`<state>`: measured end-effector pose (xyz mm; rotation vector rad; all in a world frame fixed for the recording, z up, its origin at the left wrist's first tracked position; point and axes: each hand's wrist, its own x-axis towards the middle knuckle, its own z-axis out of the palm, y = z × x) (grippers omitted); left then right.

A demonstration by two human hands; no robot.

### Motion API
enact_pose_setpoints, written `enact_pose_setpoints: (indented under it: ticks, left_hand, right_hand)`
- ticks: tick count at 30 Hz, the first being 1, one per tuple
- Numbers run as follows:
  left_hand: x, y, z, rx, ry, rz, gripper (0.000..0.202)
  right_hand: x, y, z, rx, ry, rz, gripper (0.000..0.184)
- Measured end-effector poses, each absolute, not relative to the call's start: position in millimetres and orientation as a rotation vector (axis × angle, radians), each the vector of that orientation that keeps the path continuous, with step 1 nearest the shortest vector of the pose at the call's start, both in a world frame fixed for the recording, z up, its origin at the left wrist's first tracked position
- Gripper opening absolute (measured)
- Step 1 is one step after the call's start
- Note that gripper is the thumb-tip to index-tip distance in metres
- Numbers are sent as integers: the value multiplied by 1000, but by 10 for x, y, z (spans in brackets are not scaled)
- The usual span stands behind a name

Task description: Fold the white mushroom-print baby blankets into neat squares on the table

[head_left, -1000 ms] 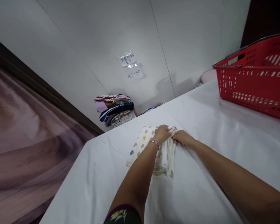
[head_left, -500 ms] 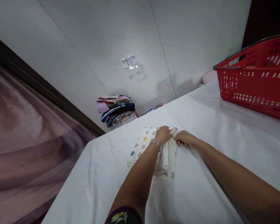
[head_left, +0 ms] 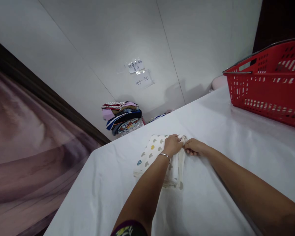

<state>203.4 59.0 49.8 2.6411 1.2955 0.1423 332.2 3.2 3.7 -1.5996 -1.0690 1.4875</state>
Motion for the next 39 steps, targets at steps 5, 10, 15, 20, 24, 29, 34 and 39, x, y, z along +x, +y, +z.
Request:
enact_pose_setpoints:
  ticks: [5, 10, 15, 20, 24, 29, 34, 39]
  left_hand:
    - [2014, 563, 484, 2666, 1266, 167, 31]
    - [1973, 588, 412, 2585, 1192, 292, 31]
    - [1951, 600, 351, 2504, 1147, 351, 35]
    - [1956, 515, 376, 2508, 1183, 395, 32]
    - [1943, 404, 406, 2502, 1155, 515, 35]
    - [1901, 327, 357, 2316, 1152, 615, 54]
    - [1879, 315, 319, 2214, 1213, 585, 57]
    - [1898, 250, 305, 2403, 1187, 505, 59]
  right_hand:
    - [3327, 40, 31, -1543, -1035, 1515, 27]
    - [3333, 51, 32, -1457, -946, 1500, 21]
    - [3348, 67, 27, -1411, -856, 1383, 20]
    - [3362, 96, -16, -1374, -825, 1299, 18]
    - [3363, 122, -42, -1343, -815, 1287, 15]
    - [3362, 121, -44, -1329, -832, 1315, 16]
    - [3376, 109, -49, -1321, -851, 1371, 17]
    - [3376, 120, -48, -1287, -836, 1396, 20]
